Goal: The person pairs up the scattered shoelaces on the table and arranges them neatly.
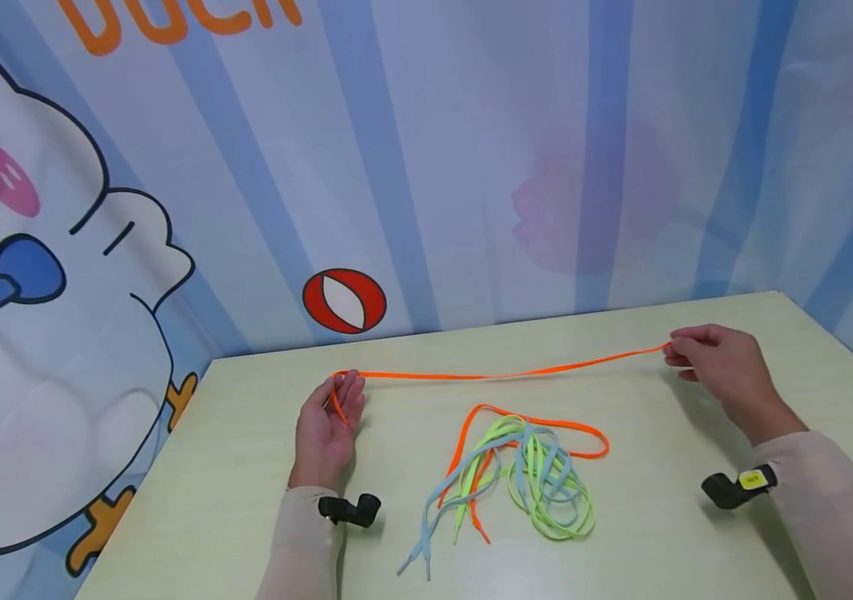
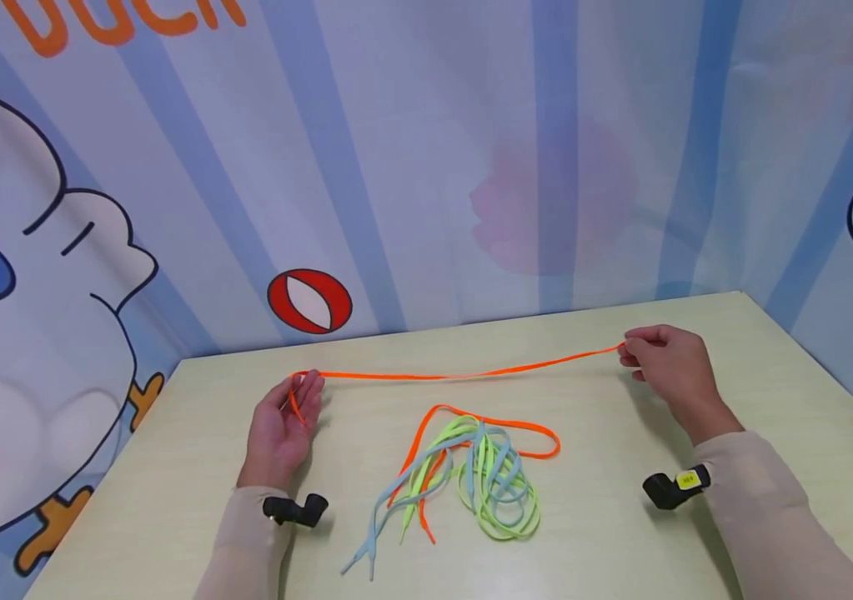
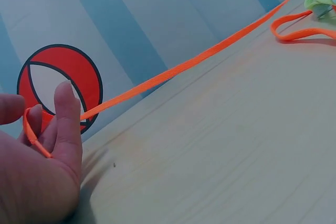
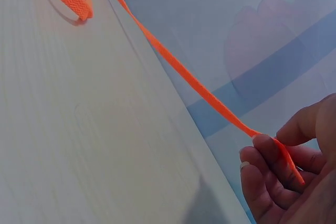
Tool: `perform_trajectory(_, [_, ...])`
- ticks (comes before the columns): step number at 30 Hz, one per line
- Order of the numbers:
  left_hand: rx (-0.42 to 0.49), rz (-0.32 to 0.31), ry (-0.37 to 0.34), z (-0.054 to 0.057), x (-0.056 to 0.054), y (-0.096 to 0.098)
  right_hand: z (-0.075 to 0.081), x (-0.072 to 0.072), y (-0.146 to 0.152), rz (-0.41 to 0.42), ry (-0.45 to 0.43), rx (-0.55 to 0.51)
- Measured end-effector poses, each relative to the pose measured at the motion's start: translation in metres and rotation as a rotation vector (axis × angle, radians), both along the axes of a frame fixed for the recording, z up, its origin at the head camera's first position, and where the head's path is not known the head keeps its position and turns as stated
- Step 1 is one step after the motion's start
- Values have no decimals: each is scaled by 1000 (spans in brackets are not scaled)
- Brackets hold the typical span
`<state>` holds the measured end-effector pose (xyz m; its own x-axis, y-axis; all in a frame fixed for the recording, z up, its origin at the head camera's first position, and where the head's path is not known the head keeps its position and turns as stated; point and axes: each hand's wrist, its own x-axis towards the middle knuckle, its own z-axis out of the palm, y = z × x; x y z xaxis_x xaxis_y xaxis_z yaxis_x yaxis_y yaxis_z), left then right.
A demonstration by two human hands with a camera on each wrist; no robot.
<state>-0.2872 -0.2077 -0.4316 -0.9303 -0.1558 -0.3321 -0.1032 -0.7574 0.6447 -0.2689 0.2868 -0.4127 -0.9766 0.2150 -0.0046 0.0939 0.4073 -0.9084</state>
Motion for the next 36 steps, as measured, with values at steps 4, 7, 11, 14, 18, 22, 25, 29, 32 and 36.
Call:
perform_trajectory(4, [17,6,-7,0,1,-2,0,-1,1,-7,-19,0])
perform_trajectory(7, [39,14,-8,1,2,-4,0,-1,1,-23,-29,10])
perform_trajectory(11, [56,30,-6,2,2,-5,0,-2,2,-47,-34,21])
perform_trajectory(14, [75,35,-10,2,2,-7,-1,-1,3,-59,-36,35])
perform_trajectory(18, [124,47,-17,1,2,-11,-1,0,4,-80,-42,54])
perform_trajectory(22, [174,75,-24,1,4,-16,-1,0,5,-105,-50,52])
perform_trajectory(25, [186,77,-21,0,4,-19,-2,0,7,-118,-46,52])
perform_trajectory(29, [178,71,-21,-1,4,-20,-3,1,9,-127,-41,48])
perform_trajectory(32, [173,71,-23,-1,4,-19,-2,2,9,-136,-44,43])
perform_trajectory(36, [160,62,-14,1,4,-17,0,2,10,-172,-71,63])
